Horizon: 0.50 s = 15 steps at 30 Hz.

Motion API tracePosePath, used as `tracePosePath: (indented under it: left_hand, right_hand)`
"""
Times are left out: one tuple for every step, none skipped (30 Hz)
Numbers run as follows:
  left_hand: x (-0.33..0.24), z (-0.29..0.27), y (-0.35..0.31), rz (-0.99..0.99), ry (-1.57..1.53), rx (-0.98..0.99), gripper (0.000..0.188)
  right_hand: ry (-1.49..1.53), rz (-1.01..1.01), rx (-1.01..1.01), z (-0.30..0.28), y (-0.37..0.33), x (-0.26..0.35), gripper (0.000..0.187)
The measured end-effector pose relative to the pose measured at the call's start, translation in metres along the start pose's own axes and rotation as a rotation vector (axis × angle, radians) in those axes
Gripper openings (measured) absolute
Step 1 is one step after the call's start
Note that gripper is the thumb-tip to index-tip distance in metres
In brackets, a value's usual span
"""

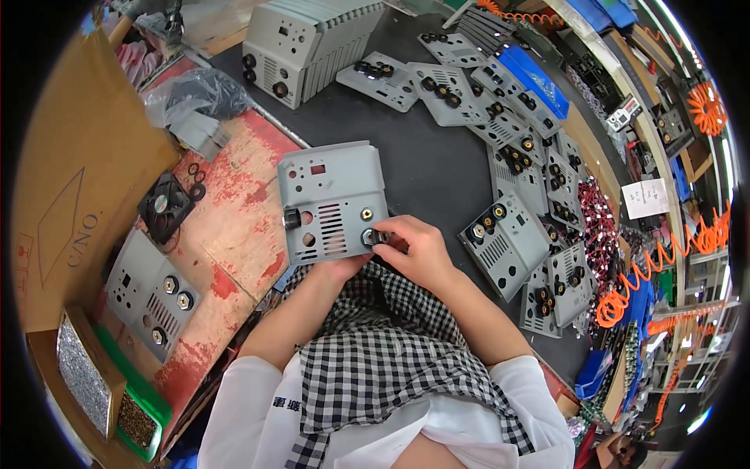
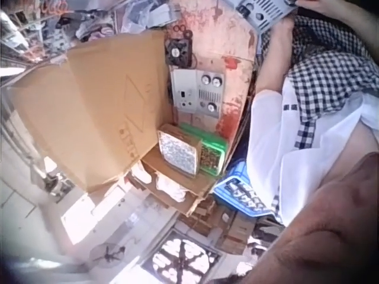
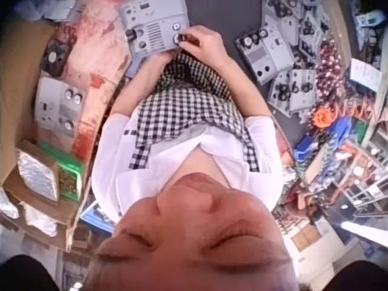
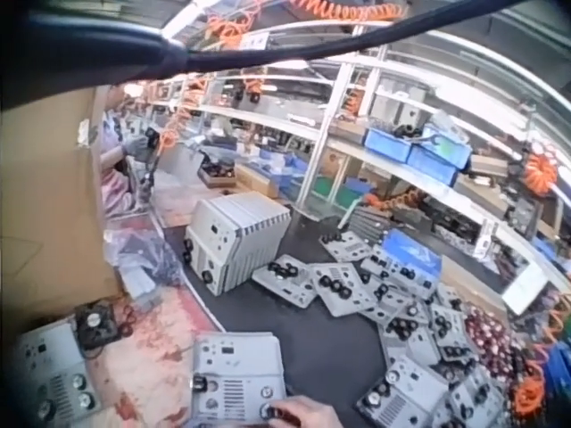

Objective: Inserting and securing components into metal enclosure panels at a workbench.

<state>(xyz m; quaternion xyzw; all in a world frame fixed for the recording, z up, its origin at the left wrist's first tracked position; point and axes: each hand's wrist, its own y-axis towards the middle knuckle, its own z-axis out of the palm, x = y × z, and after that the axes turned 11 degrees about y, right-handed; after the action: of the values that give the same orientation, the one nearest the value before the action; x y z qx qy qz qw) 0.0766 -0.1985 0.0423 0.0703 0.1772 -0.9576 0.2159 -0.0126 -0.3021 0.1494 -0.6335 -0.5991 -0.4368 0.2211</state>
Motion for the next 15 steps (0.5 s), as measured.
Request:
tracePosePath:
  left_hand:
    - [0.002,-0.002,0.002,0.002,-0.009,0.035,0.027]
    - [0.005,-0.004,0.002,0.024,0.011,0.077,0.028]
    - [0.007,-0.006,0.000,0.027,0.031,0.065,0.029]
    - [0.007,-0.002,0.000,0.030,0.053,0.054,0.029]
    - [0.005,0.005,-0.003,0.025,0.021,0.077,0.028]
    - [0.005,0.007,-0.002,0.033,0.014,0.065,0.028]
    - [0.004,0.009,-0.001,0.017,-0.001,0.064,0.027]
    - [0.004,0.012,-0.002,-0.007,-0.012,0.064,0.026]
    - [0.004,0.015,-0.004,-0.021,-0.036,0.063,0.025]
    - [0.004,0.014,0.000,-0.022,-0.035,0.054,0.025]
    - [0.005,0.013,0.003,-0.012,-0.015,0.027,0.025]
    - [0.007,0.012,0.004,-0.003,0.006,0.001,0.026]
    - [0.006,0.013,0.003,0.007,-0.002,-0.019,0.027]
    - [0.006,0.014,0.002,0.009,-0.002,-0.024,0.027]
    - [0.006,0.016,0.002,0.003,-0.017,-0.037,0.027]
  right_hand:
    - [-0.009,0.000,0.004,-0.001,0.000,0.002,0.028]
    - [-0.004,0.002,0.016,-0.001,0.000,0.002,0.028]
    - [0.009,0.032,0.034,-0.001,0.000,0.003,0.028]
    - [0.022,0.061,0.050,-0.003,0.002,0.003,0.028]
    - [0.027,0.090,0.092,-0.005,0.007,0.004,0.027]
    - [0.034,0.092,0.105,-0.009,0.015,0.006,0.027]
    - [-0.119,0.006,0.208,-0.013,0.026,0.008,0.026]
    - [-0.272,-0.079,0.300,-0.014,0.035,0.010,0.025]
    - [-0.397,-0.123,0.333,-0.012,0.045,0.012,0.022]
    - [-0.558,-0.122,0.397,-0.008,0.055,0.011,0.019]
    - [-0.640,-0.180,0.455,-0.004,0.065,0.009,0.017]
    - [-0.723,-0.239,0.511,0.000,0.069,0.008,0.015]
    - [-0.717,-0.241,0.515,0.004,0.072,0.012,0.015]
    - [-0.780,-0.235,0.596,0.006,0.074,0.019,0.013]
    - [-0.843,-0.229,0.677,0.007,0.075,0.022,0.011]
